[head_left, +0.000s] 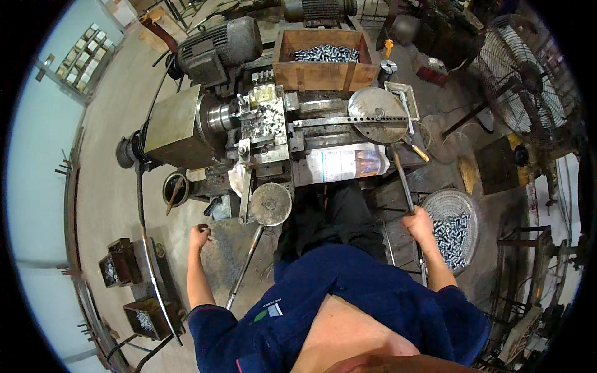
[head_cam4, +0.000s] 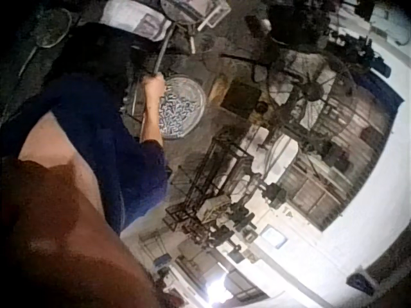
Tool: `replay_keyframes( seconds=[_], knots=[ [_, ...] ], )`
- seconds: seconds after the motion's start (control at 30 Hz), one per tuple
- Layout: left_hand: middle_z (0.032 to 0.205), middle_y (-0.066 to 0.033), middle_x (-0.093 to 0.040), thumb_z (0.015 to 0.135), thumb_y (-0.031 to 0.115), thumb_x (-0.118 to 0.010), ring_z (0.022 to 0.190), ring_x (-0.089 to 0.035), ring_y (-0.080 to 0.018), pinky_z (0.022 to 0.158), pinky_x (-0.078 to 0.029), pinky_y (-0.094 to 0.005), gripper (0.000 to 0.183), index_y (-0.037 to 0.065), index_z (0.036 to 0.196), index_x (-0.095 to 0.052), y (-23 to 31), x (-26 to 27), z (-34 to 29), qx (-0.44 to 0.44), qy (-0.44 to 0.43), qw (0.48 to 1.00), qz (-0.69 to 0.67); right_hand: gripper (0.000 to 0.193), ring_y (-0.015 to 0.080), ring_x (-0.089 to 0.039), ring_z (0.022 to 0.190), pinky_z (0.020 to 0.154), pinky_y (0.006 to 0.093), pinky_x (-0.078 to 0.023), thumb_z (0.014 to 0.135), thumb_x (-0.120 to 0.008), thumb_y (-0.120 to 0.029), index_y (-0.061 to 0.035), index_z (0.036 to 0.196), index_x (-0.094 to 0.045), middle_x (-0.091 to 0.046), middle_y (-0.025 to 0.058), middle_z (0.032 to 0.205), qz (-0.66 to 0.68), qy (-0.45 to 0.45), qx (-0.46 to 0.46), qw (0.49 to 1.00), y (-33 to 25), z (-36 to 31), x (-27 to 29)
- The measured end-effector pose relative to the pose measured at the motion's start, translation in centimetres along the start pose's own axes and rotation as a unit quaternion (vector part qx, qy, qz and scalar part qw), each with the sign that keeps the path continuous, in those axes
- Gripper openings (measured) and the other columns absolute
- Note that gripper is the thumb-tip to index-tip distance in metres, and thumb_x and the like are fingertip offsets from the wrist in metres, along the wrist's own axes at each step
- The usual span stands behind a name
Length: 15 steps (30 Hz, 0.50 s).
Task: The person operates a lathe machine by repeatedly loading small metal cylinders into a chuck, turning handles to advance tools or engage the workpiece, and then removing the processed parts and placing them into a large metal container.
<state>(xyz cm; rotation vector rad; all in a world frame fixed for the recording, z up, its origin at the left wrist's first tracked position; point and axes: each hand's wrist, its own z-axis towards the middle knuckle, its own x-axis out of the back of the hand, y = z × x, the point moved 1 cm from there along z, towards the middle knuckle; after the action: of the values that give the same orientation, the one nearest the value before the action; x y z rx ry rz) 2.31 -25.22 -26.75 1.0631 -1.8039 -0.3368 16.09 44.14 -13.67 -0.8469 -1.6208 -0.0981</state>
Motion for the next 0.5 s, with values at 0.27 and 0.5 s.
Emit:
replay_keyframes(
  seconds=[0.27,0.5],
  knots=[
    [0.077,-0.0182,-0.064,0.076,0.011,-0.061,0.053,-0.062,-0.0206,0.053,-0.050,-0.0329,0.038,-0.009,0.107,-0.057,1.6,1.8,1.7,-0.025,0.033,0.999,0.030,0.037,0.0335,-0.063,0.082,0.071,0.0406,-0.051,0.064,-0.061,-0.036,-0.0046,0.082,-0.065,-0.065,0.0181,0.092,-0.222,0.036,-0.077,0.971,6.9,9.0,4.4],
    [0.096,-0.0193,-0.063,0.078,0.039,-0.062,0.091,-0.060,-0.0346,0.077,-0.048,-0.0426,0.051,0.004,0.115,-0.054,4.6,0.7,6.1,-0.138,0.107,0.927,0.331,0.063,0.0301,-0.047,0.117,0.099,0.0573,-0.027,0.066,-0.065,-0.029,-0.0087,0.123,-0.048,-0.057,0.0116,0.117,-0.294,0.141,-0.095,0.941,5.0,17.5,7.8]
  ],
)
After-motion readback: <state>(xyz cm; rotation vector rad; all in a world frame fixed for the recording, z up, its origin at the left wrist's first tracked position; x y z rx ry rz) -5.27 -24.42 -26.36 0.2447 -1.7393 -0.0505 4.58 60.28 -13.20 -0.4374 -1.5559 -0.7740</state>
